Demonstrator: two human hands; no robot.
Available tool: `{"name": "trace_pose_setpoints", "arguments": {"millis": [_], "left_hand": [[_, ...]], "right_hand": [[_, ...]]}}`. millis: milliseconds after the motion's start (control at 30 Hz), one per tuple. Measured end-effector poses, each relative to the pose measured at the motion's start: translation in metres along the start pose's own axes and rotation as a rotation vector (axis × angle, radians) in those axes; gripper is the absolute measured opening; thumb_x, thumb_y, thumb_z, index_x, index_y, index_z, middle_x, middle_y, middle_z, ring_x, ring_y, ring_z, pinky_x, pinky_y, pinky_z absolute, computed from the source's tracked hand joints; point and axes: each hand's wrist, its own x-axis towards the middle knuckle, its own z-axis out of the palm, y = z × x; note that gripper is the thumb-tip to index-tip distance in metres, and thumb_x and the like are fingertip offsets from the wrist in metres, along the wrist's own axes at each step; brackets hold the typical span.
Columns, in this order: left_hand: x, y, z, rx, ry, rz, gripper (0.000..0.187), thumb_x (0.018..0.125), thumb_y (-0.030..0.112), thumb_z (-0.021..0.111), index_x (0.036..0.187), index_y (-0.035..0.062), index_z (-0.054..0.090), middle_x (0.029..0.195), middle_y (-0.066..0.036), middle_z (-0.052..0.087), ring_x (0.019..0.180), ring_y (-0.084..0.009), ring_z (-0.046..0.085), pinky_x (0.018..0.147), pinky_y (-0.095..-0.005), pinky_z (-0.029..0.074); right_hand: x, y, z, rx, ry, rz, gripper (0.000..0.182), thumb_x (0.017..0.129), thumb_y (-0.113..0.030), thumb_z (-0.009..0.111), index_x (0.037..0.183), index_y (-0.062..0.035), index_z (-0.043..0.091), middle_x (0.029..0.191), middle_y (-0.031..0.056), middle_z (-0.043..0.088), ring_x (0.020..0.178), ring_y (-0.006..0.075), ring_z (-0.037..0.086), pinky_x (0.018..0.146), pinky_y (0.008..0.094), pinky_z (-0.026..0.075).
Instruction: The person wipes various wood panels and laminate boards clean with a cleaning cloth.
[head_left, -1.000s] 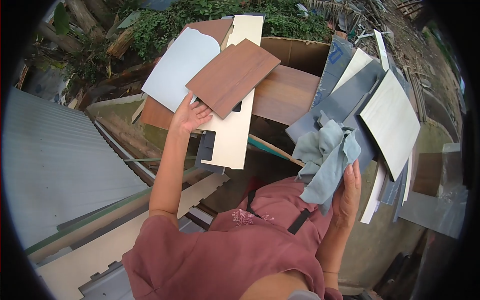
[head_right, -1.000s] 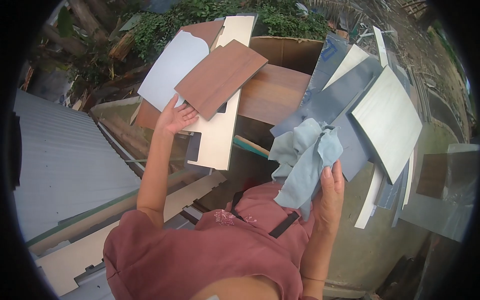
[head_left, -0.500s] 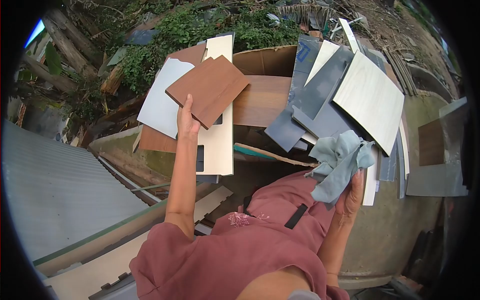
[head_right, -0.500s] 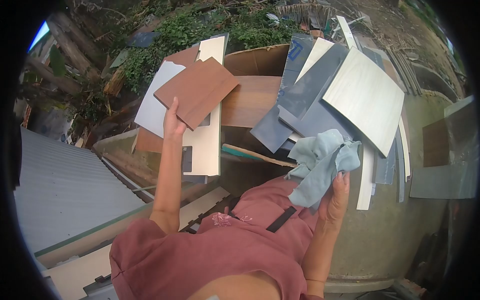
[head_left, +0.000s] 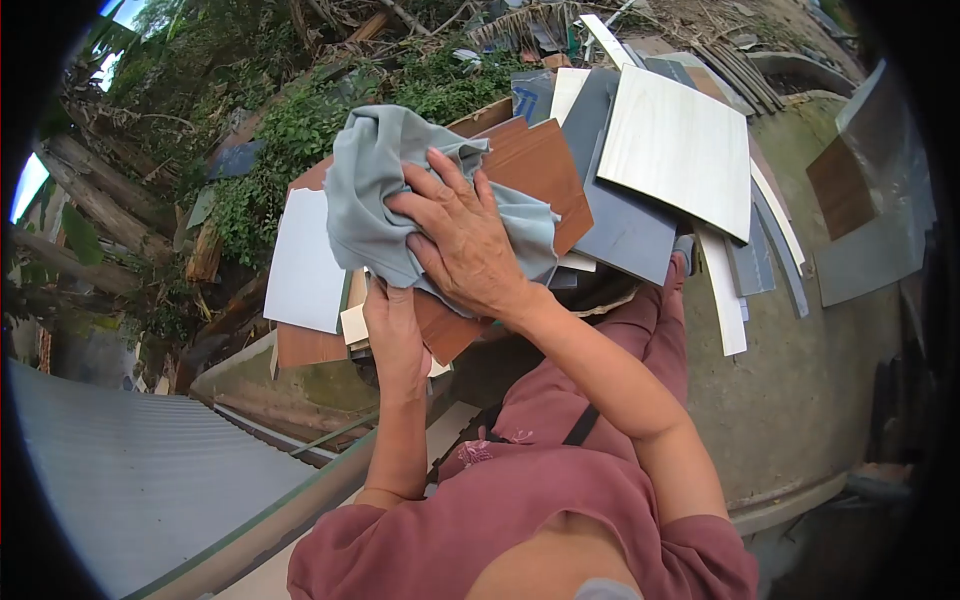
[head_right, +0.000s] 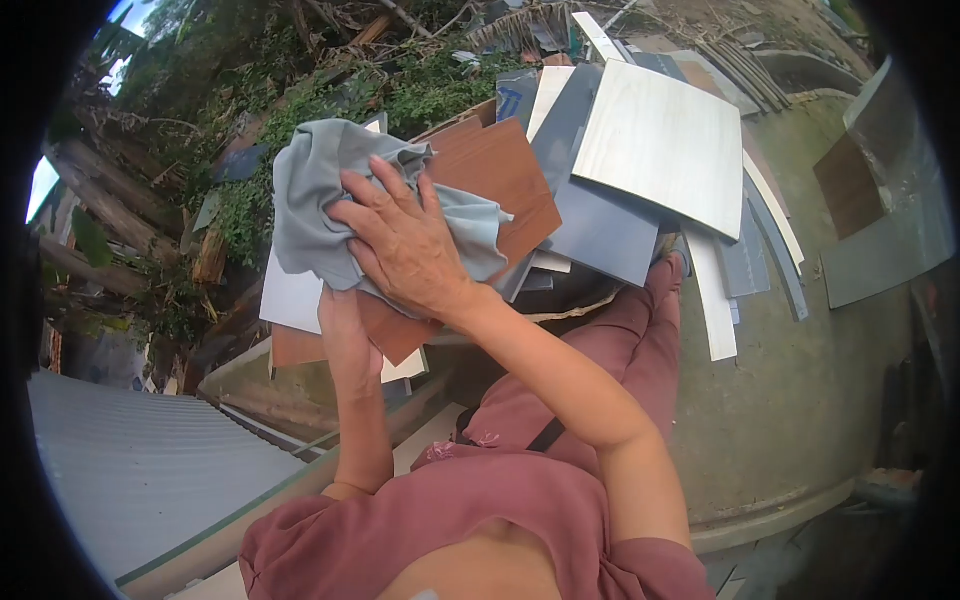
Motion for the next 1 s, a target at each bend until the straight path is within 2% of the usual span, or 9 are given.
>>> {"name": "trace_pose_setpoints", "arguments": {"millis": [100, 267, 367, 433, 533, 633, 767, 933, 1000], "left_hand": [[-0.010, 0.007, 0.012, 0.067, -0.032, -0.040, 0.050, 0.090, 0.035, 0.047, 0.120, -0.0047, 0.039, 0.114, -0.011, 0.047, 0.103, -0.0176, 0.048, 0.089, -0.0302, 0.039], [-0.009, 0.011, 0.023, -0.058, 0.000, -0.004, 0.049, 0.088, 0.038, 0.049, 0.116, -0.0021, 0.042, 0.109, -0.008, 0.050, 0.100, -0.0144, 0.049, 0.086, -0.0294, 0.041], [-0.006, 0.008, 0.031, -0.081, 0.027, 0.034, 0.049, 0.088, 0.038, 0.049, 0.117, -0.0012, 0.041, 0.110, -0.009, 0.049, 0.100, -0.0154, 0.049, 0.087, -0.0301, 0.041], [-0.005, -0.001, 0.037, -0.111, 0.044, 0.042, 0.049, 0.088, 0.037, 0.049, 0.118, -0.0010, 0.041, 0.110, -0.009, 0.049, 0.101, -0.0156, 0.049, 0.088, -0.0305, 0.040], [-0.005, -0.025, 0.051, -0.103, 0.080, 0.070, 0.057, 0.087, 0.043, 0.047, 0.123, -0.0003, 0.035, 0.116, -0.011, 0.044, 0.108, -0.0182, 0.045, 0.091, -0.0329, 0.038], [-0.001, -0.035, 0.071, -0.117, 0.147, 0.155, 0.072, 0.086, 0.053, 0.040, 0.131, 0.0008, 0.020, 0.127, -0.014, 0.032, 0.118, -0.0236, 0.036, 0.096, -0.0372, 0.035], [0.008, -0.037, 0.070, -0.232, 0.114, 0.168, 0.070, 0.086, 0.052, 0.040, 0.132, 0.0030, 0.021, 0.129, -0.013, 0.032, 0.119, -0.0250, 0.036, 0.098, -0.0394, 0.033], [0.004, -0.031, 0.051, -0.225, 0.017, 0.111, 0.079, 0.081, 0.060, 0.044, 0.134, 0.0061, 0.020, 0.130, -0.009, 0.033, 0.123, -0.0244, 0.030, 0.100, -0.0410, 0.029], [0.013, -0.020, 0.025, -0.642, -0.333, 0.040, 0.094, 0.070, 0.068, 0.050, 0.135, 0.0069, 0.021, 0.132, -0.008, 0.034, 0.124, -0.0245, 0.030, 0.101, -0.0412, 0.028]], "right_hand": [[0.018, 0.029, -0.025, -0.265, 0.222, -0.047, 0.036, 0.081, -0.015, 0.052, 0.117, -0.0145, 0.046, 0.130, 0.0094, 0.038, 0.125, 0.0327, 0.028, 0.097, 0.0547, 0.022], [-0.028, 0.107, -0.057, -0.423, 0.458, 0.414, 0.034, 0.091, -0.023, 0.037, 0.120, -0.0074, 0.042, 0.126, 0.0146, 0.042, 0.119, 0.0344, 0.035, 0.094, 0.0489, 0.028], [-0.057, 0.093, -0.059, -0.159, 0.352, 0.719, 0.033, 0.094, -0.023, 0.030, 0.115, 0.0001, 0.041, 0.116, 0.0195, 0.048, 0.106, 0.0337, 0.046, 0.087, 0.0371, 0.035], [-0.066, 0.075, -0.046, 0.161, 0.612, 0.833, 0.033, 0.094, -0.024, 0.030, 0.112, 0.0012, 0.041, 0.107, 0.0239, 0.050, 0.099, 0.0372, 0.048, 0.081, 0.0390, 0.037], [-0.061, 0.047, -0.018, 0.779, 0.837, 0.970, 0.031, 0.093, -0.018, 0.029, 0.107, 0.0069, 0.042, 0.095, 0.0148, 0.051, 0.087, 0.0237, 0.049, 0.079, 0.0336, 0.038], [-0.061, 0.014, -0.017, 0.862, 0.727, 0.984, 0.030, 0.093, -0.017, 0.029, 0.105, 0.0068, 0.043, 0.097, 0.0128, 0.049, 0.089, 0.0188, 0.046, 0.082, 0.0296, 0.036], [-0.079, -0.007, -0.004, 0.931, 0.549, 0.920, 0.034, 0.090, -0.024, 0.047, 0.111, 0.0021, 0.042, 0.105, 0.0070, 0.047, 0.096, 0.0149, 0.043, 0.086, 0.0273, 0.034], [-0.071, 0.007, -0.031, 1.452, 0.468, 0.878, 0.055, 0.080, -0.024, 0.065, 0.123, -0.0070, 0.036, 0.114, 0.0039, 0.045, 0.109, 0.0135, 0.041, 0.093, 0.0290, 0.033], [-0.075, 0.021, -0.051, 1.369, 0.399, 0.874, 0.061, 0.079, -0.023, 0.065, 0.127, -0.0046, 0.031, 0.118, 0.0043, 0.043, 0.111, 0.0146, 0.041, 0.096, 0.0299, 0.033]]}}
